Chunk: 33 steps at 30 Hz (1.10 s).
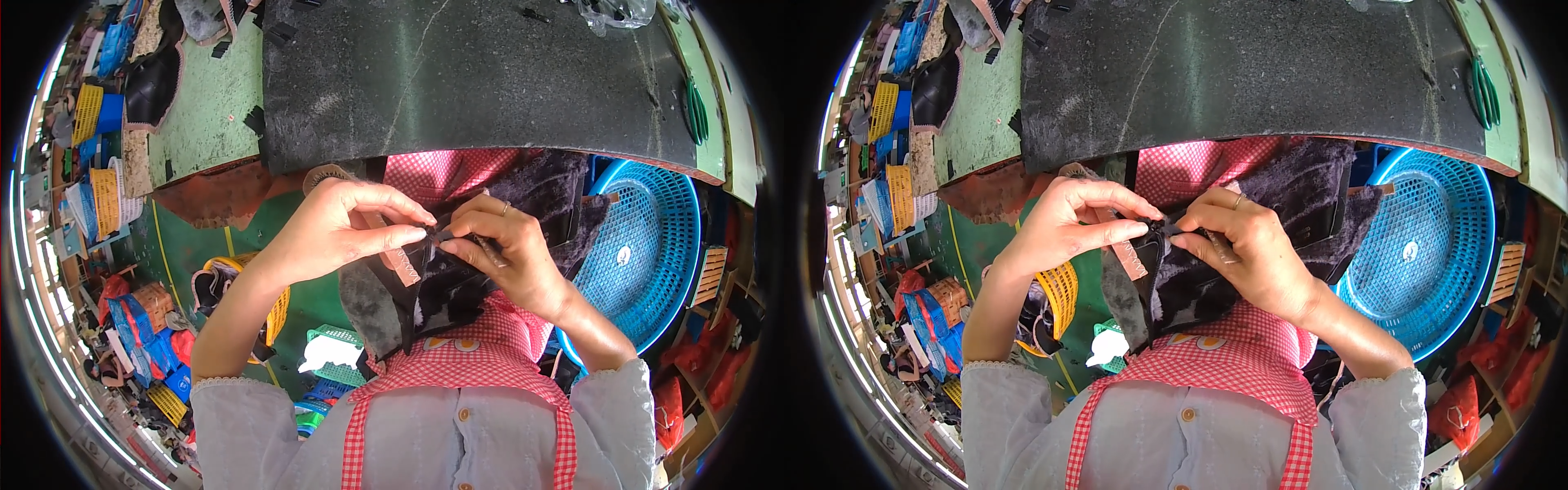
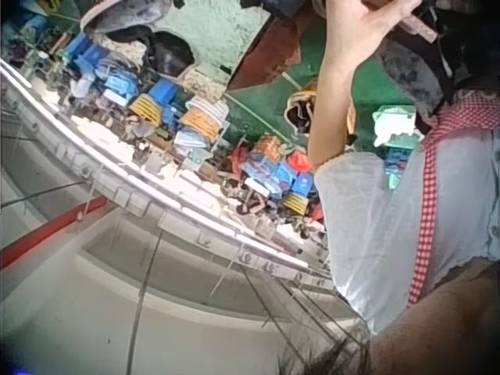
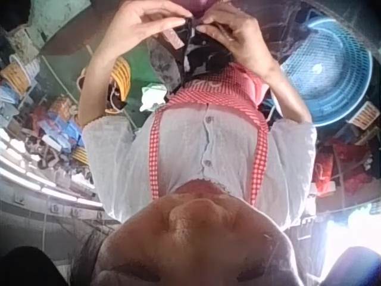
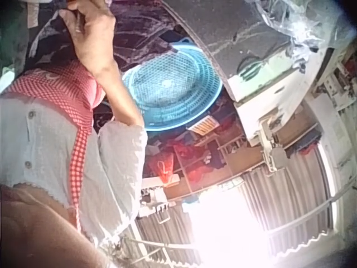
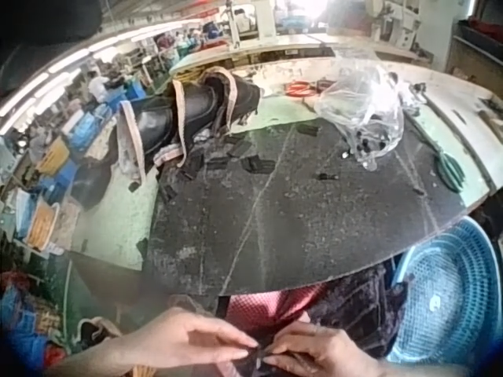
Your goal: Trimming excess leather from boot uppers and testing the zippers.
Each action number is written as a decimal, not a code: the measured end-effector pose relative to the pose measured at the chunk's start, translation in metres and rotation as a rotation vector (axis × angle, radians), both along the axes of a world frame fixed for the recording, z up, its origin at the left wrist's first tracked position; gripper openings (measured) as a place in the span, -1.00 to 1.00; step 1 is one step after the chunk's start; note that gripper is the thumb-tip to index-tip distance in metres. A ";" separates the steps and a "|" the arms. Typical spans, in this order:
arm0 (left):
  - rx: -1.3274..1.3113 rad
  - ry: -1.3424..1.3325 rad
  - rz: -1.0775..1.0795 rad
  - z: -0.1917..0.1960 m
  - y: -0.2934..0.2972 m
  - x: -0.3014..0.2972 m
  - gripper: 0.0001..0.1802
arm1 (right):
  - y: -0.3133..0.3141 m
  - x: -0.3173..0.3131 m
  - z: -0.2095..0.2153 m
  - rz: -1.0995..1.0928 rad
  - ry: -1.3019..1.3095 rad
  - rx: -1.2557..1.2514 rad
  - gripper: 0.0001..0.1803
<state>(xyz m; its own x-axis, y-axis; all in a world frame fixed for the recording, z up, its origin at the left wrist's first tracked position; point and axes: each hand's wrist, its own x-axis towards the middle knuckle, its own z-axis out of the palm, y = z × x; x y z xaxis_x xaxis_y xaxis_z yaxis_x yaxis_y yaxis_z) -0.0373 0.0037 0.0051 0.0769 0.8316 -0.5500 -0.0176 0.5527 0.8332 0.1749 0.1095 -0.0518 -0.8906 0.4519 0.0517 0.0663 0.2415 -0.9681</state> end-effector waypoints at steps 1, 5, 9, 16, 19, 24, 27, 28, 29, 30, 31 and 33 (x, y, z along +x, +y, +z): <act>0.036 0.025 -0.005 -0.001 0.000 0.000 -0.83 | -0.001 0.000 0.001 0.003 0.005 -0.002 -0.84; 0.006 0.011 0.017 0.002 0.001 0.001 -0.84 | -0.001 0.001 0.006 0.007 -0.018 0.016 -0.84; 0.036 0.050 0.000 0.000 0.001 -0.001 -0.85 | 0.002 0.000 0.011 0.006 -0.063 0.008 -0.85; 0.034 0.022 0.002 -0.006 0.000 0.000 -0.84 | 0.004 -0.004 0.020 0.035 -0.158 -0.034 -0.86; 0.028 0.026 -0.002 -0.005 0.001 0.001 -0.84 | 0.005 -0.007 0.018 0.032 -0.102 -0.032 -0.86; 0.044 0.064 0.049 -0.009 0.002 0.004 -0.90 | 0.001 -0.007 0.010 -0.017 -0.017 -0.018 -0.85; 0.013 -0.002 0.067 -0.008 0.003 0.004 -0.93 | 0.002 -0.006 0.005 -0.031 0.034 0.032 -0.83; 0.003 -0.031 0.054 -0.007 0.003 0.003 -0.91 | 0.003 -0.006 0.005 -0.019 0.051 0.050 -0.79; -0.007 -0.059 0.042 -0.006 0.002 0.002 -0.88 | 0.002 -0.006 0.007 -0.018 0.051 0.050 -0.79; -0.007 -0.059 0.043 -0.007 0.002 0.001 -0.88 | 0.001 -0.005 0.011 -0.014 0.000 -0.005 -0.73; 0.007 -0.040 0.030 -0.008 0.001 0.001 -0.88 | 0.001 -0.005 0.015 -0.010 -0.052 -0.059 -0.67; 0.022 -0.021 0.019 -0.008 0.000 0.001 -0.88 | 0.001 -0.007 0.010 0.022 0.044 0.002 -0.60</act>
<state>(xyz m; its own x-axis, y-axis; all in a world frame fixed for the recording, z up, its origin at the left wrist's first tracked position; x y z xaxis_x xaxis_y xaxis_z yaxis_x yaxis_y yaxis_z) -0.0367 0.0041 -0.0030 0.0719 0.8449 -0.5301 -0.0457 0.5337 0.8444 0.1683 0.1102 -0.0422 -0.8972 0.4320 0.0914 0.0187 0.2440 -0.9696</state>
